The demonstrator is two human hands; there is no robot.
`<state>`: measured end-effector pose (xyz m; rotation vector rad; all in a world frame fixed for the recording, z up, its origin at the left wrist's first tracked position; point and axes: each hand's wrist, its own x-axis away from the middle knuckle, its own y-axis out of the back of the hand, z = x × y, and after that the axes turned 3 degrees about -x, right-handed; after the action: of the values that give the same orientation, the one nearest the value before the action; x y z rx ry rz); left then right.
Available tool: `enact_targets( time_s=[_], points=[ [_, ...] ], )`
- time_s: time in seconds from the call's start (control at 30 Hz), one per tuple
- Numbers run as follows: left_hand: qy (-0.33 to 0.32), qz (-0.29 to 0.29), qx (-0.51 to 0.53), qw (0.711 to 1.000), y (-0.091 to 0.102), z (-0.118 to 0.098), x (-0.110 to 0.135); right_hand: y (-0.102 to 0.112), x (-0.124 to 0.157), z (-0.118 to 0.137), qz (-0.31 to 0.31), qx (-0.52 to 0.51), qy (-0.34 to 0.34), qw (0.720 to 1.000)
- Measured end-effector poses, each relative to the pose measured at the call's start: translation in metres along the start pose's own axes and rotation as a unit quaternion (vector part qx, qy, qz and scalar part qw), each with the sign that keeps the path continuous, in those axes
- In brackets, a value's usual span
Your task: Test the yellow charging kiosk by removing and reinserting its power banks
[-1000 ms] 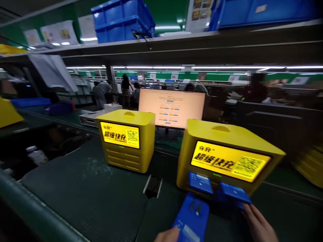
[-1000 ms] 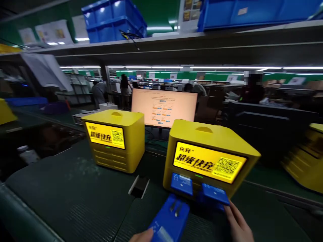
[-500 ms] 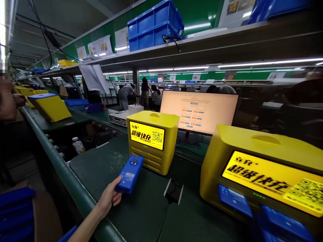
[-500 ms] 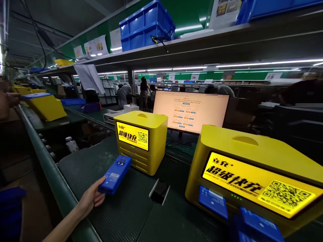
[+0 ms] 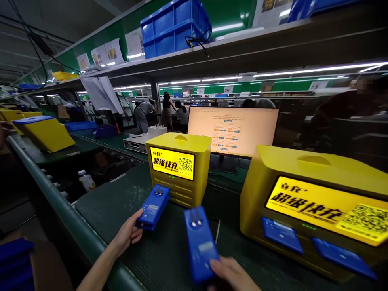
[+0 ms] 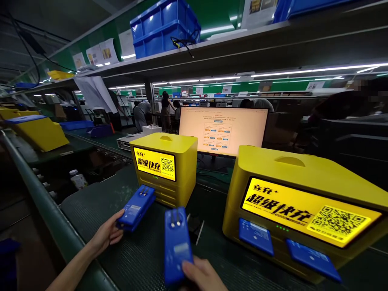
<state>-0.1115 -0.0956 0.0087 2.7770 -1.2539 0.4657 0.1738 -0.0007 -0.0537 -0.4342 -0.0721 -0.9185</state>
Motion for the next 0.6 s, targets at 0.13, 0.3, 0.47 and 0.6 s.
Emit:
enact_targets(
  time_s=[0.13,0.3,0.47,0.6],
  points=[
    [0.021,0.033,-0.039,0.998,0.010,-0.017,-0.019,-0.065,-0.021,0.007,0.046,-0.129,-0.055,0.989],
    [-0.026,0.036,-0.041,0.998,-0.008,-0.017,-0.051,-0.122,-0.043,-0.001,-0.038,-0.205,0.017,0.978],
    [-0.070,-0.049,-0.002,0.996,-0.051,-0.009,-0.078,-0.129,-0.087,0.027,-0.048,-0.146,0.040,0.987],
    [-0.075,-0.122,0.012,0.990,-0.069,-0.009,-0.084,-0.101,-0.098,0.049,-0.044,-0.066,0.080,0.994]
  ],
)
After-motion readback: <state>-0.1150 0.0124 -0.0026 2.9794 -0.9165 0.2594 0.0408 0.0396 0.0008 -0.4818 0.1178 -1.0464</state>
